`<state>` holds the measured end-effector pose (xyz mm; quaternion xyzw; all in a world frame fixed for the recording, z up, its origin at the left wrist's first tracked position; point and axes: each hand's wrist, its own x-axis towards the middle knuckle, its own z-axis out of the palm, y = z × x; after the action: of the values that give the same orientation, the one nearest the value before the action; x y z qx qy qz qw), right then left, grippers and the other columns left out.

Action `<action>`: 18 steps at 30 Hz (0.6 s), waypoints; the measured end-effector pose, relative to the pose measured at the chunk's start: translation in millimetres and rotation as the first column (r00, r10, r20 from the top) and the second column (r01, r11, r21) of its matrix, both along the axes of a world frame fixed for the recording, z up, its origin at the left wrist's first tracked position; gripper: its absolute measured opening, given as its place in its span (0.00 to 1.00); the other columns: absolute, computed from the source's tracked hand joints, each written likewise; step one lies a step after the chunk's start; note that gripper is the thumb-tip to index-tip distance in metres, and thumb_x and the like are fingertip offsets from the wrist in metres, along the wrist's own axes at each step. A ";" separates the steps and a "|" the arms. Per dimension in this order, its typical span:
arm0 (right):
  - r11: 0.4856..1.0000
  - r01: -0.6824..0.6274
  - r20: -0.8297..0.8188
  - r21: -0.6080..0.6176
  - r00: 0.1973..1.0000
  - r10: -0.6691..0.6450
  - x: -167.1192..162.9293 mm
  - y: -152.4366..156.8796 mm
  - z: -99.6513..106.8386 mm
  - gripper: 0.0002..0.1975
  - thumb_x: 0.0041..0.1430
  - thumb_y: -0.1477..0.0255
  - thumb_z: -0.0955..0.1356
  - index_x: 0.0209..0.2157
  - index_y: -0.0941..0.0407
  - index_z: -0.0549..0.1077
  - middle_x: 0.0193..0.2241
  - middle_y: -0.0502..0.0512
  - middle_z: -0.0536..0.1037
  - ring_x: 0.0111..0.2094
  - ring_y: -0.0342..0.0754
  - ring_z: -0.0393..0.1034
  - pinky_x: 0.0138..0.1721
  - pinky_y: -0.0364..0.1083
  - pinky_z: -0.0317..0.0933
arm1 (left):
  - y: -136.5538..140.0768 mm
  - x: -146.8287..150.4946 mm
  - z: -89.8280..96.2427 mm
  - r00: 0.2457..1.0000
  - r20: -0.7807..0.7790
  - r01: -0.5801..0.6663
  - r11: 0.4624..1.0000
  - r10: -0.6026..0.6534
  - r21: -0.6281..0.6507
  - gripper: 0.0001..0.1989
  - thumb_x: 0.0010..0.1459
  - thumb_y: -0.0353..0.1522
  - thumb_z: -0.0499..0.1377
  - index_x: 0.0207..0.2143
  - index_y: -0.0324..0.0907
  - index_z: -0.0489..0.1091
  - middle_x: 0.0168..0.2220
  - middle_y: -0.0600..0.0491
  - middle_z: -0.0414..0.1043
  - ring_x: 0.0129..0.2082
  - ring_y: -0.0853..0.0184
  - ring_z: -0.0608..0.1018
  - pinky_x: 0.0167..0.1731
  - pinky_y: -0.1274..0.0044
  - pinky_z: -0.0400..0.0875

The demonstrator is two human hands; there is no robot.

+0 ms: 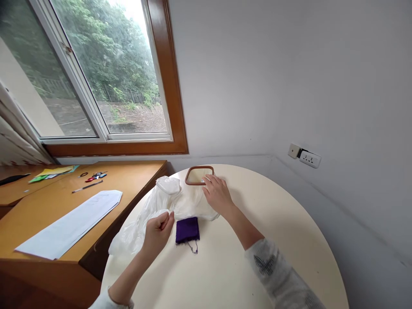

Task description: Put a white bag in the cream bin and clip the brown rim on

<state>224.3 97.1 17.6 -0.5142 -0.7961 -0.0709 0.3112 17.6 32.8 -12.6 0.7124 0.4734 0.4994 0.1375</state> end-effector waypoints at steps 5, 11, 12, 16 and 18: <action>0.998 -0.026 0.028 -0.060 0.999 0.028 -8.6 28.9 -1.6 0.14 0.63 0.70 0.57 0.44 0.56 0.69 0.43 0.56 0.74 0.47 0.48 0.64 0.53 0.53 0.46 | 1.4 2.5 -1.6 0.995 0.094 -0.036 0.998 0.041 -0.052 0.21 0.56 0.32 0.49 0.19 0.43 0.37 0.16 0.62 0.36 0.16 0.76 0.46 0.15 0.81 0.46; 0.990 -0.011 0.025 -0.137 1.000 0.014 -4.6 25.5 -2.6 0.11 0.63 0.71 0.58 0.37 0.56 0.70 0.34 0.55 0.75 0.39 0.47 0.67 0.39 0.46 0.56 | -0.9 -2.0 -3.7 0.979 0.190 -0.048 0.990 0.073 -0.134 0.18 0.56 0.32 0.49 0.19 0.44 0.40 0.16 0.63 0.41 0.12 0.77 0.57 0.13 0.83 0.54; 0.989 -0.013 0.022 -0.147 1.000 0.016 -2.5 22.9 -2.2 0.10 0.63 0.71 0.58 0.37 0.56 0.69 0.34 0.55 0.75 0.39 0.47 0.67 0.37 0.45 0.57 | -1.8 -2.2 -3.5 0.977 0.204 -0.027 0.988 0.058 -0.155 0.18 0.56 0.32 0.50 0.19 0.44 0.42 0.16 0.63 0.43 0.13 0.77 0.61 0.14 0.84 0.57; 0.984 -0.034 -0.005 -0.174 0.999 0.034 10.3 8.0 -2.3 0.09 0.63 0.72 0.58 0.37 0.56 0.68 0.35 0.54 0.73 0.38 0.46 0.66 0.34 0.43 0.58 | -3.8 -1.6 -0.7 0.971 0.237 0.081 0.973 -0.028 -0.216 0.12 0.55 0.33 0.52 0.21 0.43 0.52 0.20 0.61 0.53 0.20 0.73 0.70 0.23 0.79 0.70; 0.981 -0.053 -0.019 -0.184 0.999 0.050 18.7 -3.1 -2.3 0.09 0.62 0.72 0.58 0.37 0.56 0.68 0.35 0.53 0.73 0.38 0.45 0.66 0.35 0.43 0.59 | -2.4 -1.1 -0.3 0.969 0.231 0.132 0.969 -0.082 -0.209 0.06 0.55 0.34 0.54 0.28 0.42 0.59 0.26 0.58 0.61 0.28 0.71 0.74 0.31 0.75 0.73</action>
<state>243.0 94.0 15.3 -0.5207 -0.8099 0.0151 0.2695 16.5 30.5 -13.0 0.6574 0.4686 0.5110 0.2950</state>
